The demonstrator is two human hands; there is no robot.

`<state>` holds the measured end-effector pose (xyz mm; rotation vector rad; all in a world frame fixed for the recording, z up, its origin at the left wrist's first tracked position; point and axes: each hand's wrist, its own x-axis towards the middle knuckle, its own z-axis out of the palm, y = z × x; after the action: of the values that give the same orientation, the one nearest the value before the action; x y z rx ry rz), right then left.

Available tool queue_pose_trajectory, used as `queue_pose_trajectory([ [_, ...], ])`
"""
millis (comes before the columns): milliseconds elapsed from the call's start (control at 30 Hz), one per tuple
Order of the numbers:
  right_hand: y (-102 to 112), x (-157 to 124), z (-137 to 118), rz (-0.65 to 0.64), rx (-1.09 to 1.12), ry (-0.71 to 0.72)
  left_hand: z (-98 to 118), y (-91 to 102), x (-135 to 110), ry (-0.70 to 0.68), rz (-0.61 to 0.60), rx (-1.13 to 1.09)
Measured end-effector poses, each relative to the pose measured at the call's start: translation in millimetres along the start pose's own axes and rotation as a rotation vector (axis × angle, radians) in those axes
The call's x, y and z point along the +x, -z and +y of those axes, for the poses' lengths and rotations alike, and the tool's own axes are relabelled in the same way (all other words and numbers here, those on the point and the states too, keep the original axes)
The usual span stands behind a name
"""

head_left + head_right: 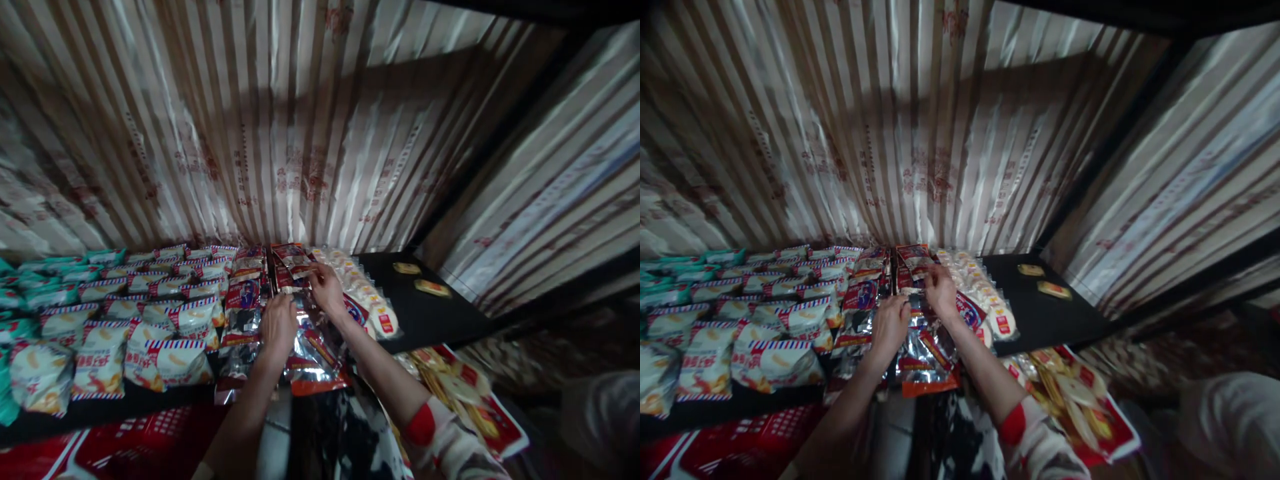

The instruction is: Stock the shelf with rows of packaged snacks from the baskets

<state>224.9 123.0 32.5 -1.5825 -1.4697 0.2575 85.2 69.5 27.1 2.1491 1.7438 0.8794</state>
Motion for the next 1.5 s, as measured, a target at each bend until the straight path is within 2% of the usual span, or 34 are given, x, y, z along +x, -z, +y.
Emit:
queue_pose_trajectory([
  [100,38.1,-23.6,28.5,0.036,0.032,-0.103,23.0,-11.3,-21.1,-0.051,-0.136,0.042],
  [233,80.4,-57.4,55.2,0.081,-0.024,-0.258,42.4,-22.9,-35.8,-0.082,-0.209,0.129],
  [367,101.7,-88.2,63.3,-0.05,-0.09,-0.331,53.8,-26.3,-38.0,-0.089,-0.232,0.211],
  [500,100.9,-107.5,62.1,-0.089,-0.052,-0.299,60.4,-26.8,-37.6,-0.077,-0.261,0.251],
  [733,92.9,-123.2,66.1,-0.029,-0.152,-0.322,63.6,-29.7,-42.0,-0.057,-0.272,0.261],
  [867,86.5,-134.2,71.3,0.001,0.035,-0.28,63.9,-32.1,-43.4,-0.047,-0.261,0.247],
  [967,80.9,-137.7,72.0,0.078,0.198,-0.26,64.2,-33.7,-43.8,-0.038,-0.245,0.211],
  [1233,69.1,-125.7,59.5,0.261,0.643,-0.564,63.7,-38.3,-43.6,-0.006,-0.235,0.155],
  [1333,64.1,-121.6,60.8,0.246,0.755,-0.62,62.5,-38.7,-44.0,0.011,-0.241,0.123],
  [1500,62.5,-114.3,63.0,0.21,0.821,-0.648,60.4,-36.8,-45.4,-0.013,-0.213,0.052],
])
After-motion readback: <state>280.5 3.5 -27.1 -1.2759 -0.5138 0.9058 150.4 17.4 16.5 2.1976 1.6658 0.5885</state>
